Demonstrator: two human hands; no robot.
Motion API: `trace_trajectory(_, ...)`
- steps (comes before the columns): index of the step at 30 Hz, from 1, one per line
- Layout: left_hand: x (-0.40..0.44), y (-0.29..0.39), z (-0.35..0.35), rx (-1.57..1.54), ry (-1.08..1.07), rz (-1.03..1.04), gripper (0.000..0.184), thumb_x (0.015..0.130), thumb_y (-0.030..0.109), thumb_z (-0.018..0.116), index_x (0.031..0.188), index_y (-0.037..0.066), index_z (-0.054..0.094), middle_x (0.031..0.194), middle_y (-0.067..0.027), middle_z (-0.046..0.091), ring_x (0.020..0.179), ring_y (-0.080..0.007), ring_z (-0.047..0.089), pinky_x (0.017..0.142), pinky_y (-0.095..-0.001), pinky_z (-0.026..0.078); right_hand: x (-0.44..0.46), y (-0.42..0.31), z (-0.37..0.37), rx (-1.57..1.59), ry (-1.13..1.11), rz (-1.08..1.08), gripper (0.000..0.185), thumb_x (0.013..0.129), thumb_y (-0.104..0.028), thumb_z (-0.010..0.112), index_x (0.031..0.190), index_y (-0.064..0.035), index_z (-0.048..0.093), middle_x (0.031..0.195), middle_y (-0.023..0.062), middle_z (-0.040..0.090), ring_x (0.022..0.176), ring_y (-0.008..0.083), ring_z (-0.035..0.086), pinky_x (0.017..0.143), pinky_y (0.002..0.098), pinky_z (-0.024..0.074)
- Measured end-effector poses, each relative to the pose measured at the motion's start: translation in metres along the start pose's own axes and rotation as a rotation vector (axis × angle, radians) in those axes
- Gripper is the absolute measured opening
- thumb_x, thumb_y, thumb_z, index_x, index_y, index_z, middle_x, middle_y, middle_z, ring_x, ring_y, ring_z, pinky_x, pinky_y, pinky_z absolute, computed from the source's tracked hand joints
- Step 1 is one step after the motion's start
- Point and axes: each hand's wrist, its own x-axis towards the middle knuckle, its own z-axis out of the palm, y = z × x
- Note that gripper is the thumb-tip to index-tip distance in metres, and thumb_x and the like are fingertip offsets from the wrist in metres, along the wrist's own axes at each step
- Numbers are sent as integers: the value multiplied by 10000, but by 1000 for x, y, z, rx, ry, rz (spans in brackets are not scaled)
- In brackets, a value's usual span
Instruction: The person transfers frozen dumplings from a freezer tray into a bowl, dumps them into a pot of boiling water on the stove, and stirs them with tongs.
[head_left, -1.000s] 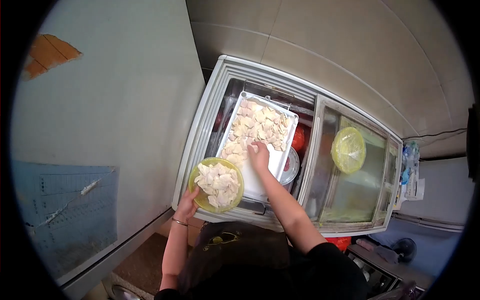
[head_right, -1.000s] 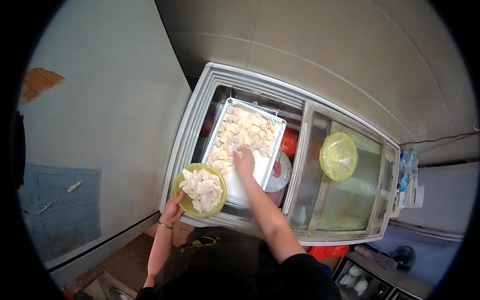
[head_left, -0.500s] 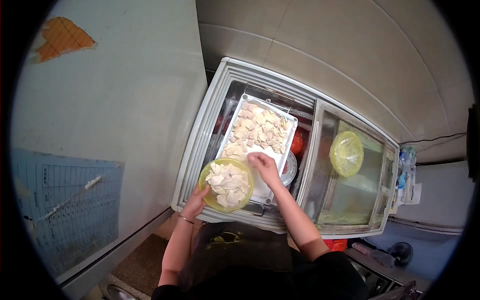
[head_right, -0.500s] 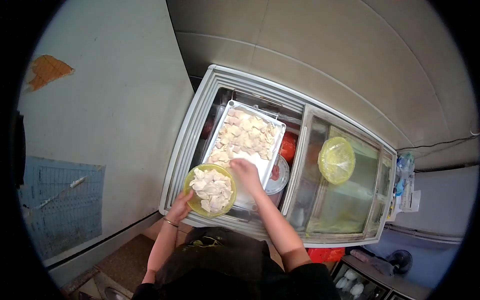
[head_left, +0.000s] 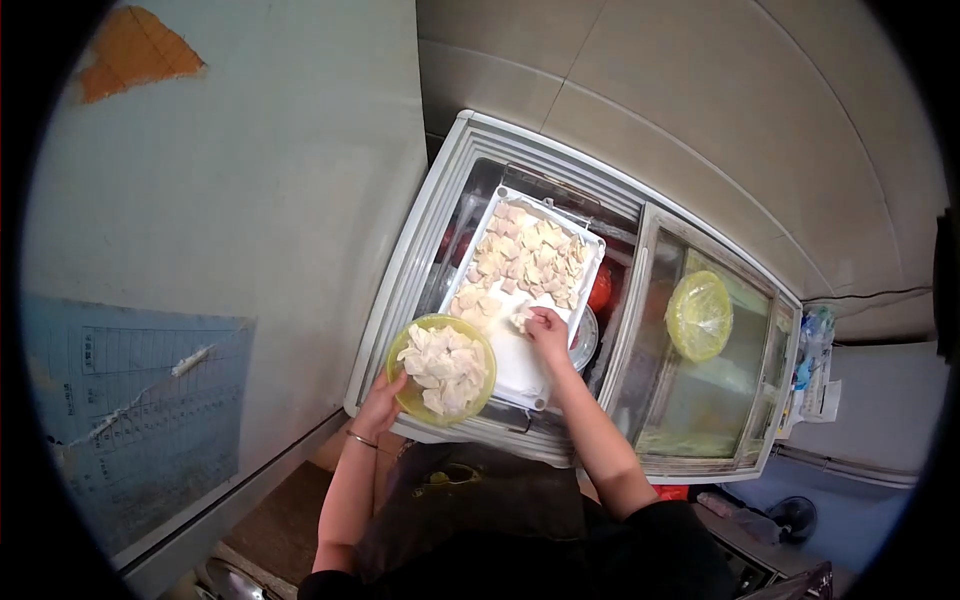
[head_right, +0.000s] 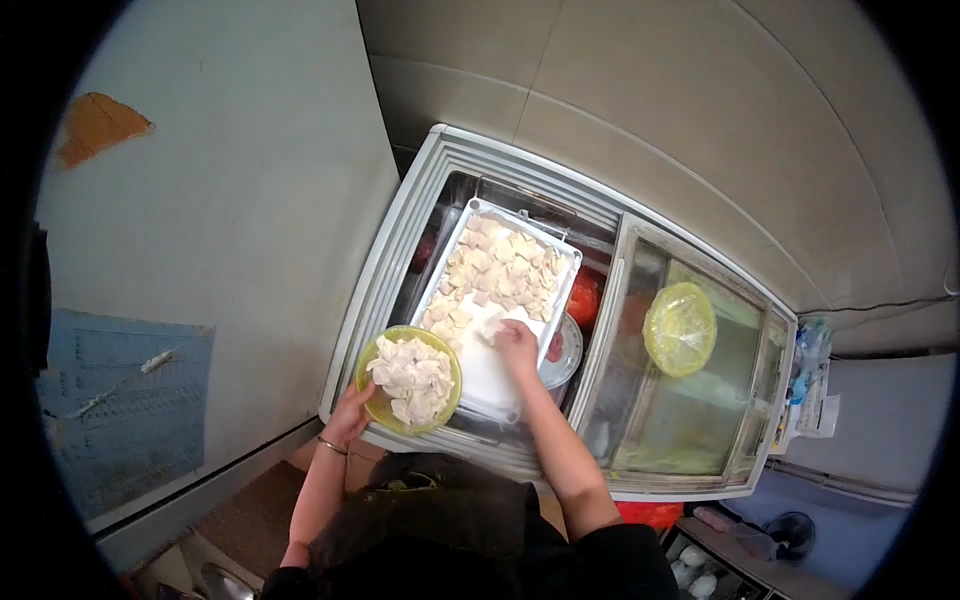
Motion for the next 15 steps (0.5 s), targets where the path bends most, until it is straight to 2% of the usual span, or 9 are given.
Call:
trace_trajectory(2,2,0,2,3,-11,8,464,961,154,464,1381,53,293,1327,-83,435,1201,-197,454,983,-340,410,-23,-25,-9,84,-9,74,298,807,-24,619,1099,-1,567,868,8,608,727,96,576,663,234,494)
trace_trajectory(5,12,-5,3,7,-31,-84,470,959,159,471,1381,51,294,1326,-85,437,1198,-197,458,987,-346,403,-65,-84,1,38,-428,18,322,839,-45,618,1152,-4,553,962,32,605,847,103,581,777,247,486)
trace_trajectory(6,15,-6,5,9,-35,-83,470,959,159,471,1381,51,294,1326,-85,437,1198,-197,458,987,-346,403,-64,-85,7,38,-425,13,322,839,-45,618,1152,-4,553,962,32,605,847,103,581,777,247,486)
trace_trajectory(8,16,-5,11,49,-28,-66,431,968,185,442,1360,48,326,1291,-93,480,1174,-221,494,963,-369,443,-63,-87,18,-123,-502,-200,309,856,-92,622,1155,-31,579,936,18,629,867,101,590,799,248,474)
trace_trajectory(9,16,-6,10,54,-33,-66,431,968,185,442,1360,48,326,1291,-93,480,1174,-221,494,963,-369,443,-50,-83,20,-165,-441,-143,364,840,-112,634,1187,-28,560,1010,68,622,907,145,590,818,273,472)
trace_trajectory(10,15,-8,7,65,-27,-39,438,969,190,442,1365,49,320,1299,-94,473,1182,-220,486,975,-369,432,-37,-73,24,-163,-439,-146,364,840,-112,634,1187,-28,560,1010,68,622,907,145,590,818,273,472)
trace_trajectory(12,10,-6,5,79,-19,-10,445,969,195,441,1370,50,314,1307,-94,466,1190,-218,478,987,-369,421,-6,-41,34,-450,-265,-364,405,804,-125,652,1187,-35,553,1078,127,592,965,233,580,863,319,456)
trace_trajectory(13,4,-2,6,56,-19,-52,451,970,175,439,1381,59,293,1325,-88,441,1201,-209,461,988,-358,414,4,-27,41,-564,-202,-469,429,767,-128,661,1171,-37,552,1099,174,563,1007,322,549,901,359,433)
trace_trajectory(15,-1,3,1,36,-15,-89,460,971,154,437,1392,67,273,1344,-83,416,1212,-200,444,990,-346,407,2,-30,61,-661,-162,-554,422,763,-127,662,1160,-36,553,1095,174,563,1013,328,544,903,368,429)
